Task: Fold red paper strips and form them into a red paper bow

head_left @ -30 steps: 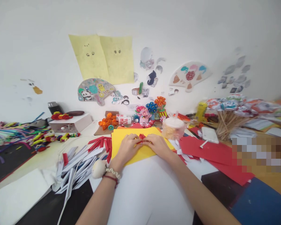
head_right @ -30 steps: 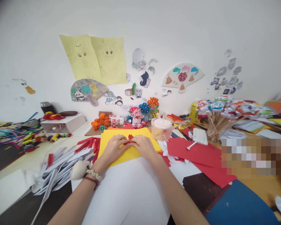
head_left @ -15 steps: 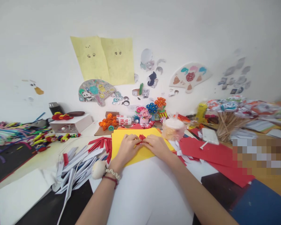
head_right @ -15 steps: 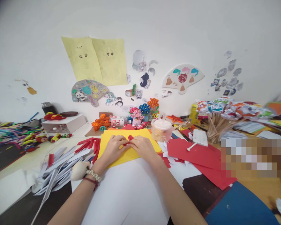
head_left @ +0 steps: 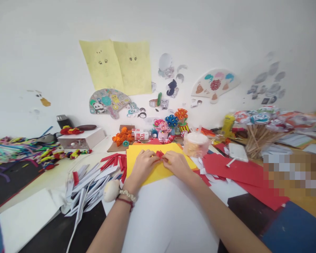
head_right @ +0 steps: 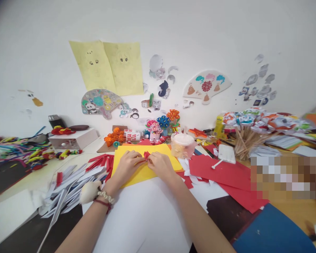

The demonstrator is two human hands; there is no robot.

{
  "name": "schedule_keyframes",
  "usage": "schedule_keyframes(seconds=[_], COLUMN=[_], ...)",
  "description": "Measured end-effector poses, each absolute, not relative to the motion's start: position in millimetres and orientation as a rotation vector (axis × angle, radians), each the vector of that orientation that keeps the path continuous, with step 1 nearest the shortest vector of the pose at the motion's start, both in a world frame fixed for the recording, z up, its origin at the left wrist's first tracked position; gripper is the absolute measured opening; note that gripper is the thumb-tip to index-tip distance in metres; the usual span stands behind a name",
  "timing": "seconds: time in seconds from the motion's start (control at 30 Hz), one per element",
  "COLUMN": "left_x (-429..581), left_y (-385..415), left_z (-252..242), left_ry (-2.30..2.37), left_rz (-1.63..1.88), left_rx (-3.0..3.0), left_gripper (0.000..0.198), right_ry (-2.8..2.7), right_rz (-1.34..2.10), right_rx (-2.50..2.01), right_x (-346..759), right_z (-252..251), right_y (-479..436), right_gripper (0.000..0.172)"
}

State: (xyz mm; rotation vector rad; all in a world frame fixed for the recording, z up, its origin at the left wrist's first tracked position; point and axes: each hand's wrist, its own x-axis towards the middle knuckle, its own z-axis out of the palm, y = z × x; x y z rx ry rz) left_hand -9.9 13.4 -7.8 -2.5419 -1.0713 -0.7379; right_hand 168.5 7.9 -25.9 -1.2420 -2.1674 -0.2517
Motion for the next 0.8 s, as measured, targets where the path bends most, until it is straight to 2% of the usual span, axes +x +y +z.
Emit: schedule_keyframes(seconds=[0.23,0.8], left_x=[-7.3,-9.1], left_y=[11.9,9.8], left_z=[-7.7,-2.3], left_ry=[-1.051,-1.033], left_rz=[-0.678,-0.557], left_rx=[-2.552,-2.651], left_gripper=[0.024,0.020], right_ry=[-2.182,-2.237], right_rz=[-0.134,-0.032], right_rx=[-1.230,-1.239], right_x=[172.2,171.8], right_z=[-26.5,-24.6], right_y=[8.1,7.2], right_gripper=[0.012,0.013])
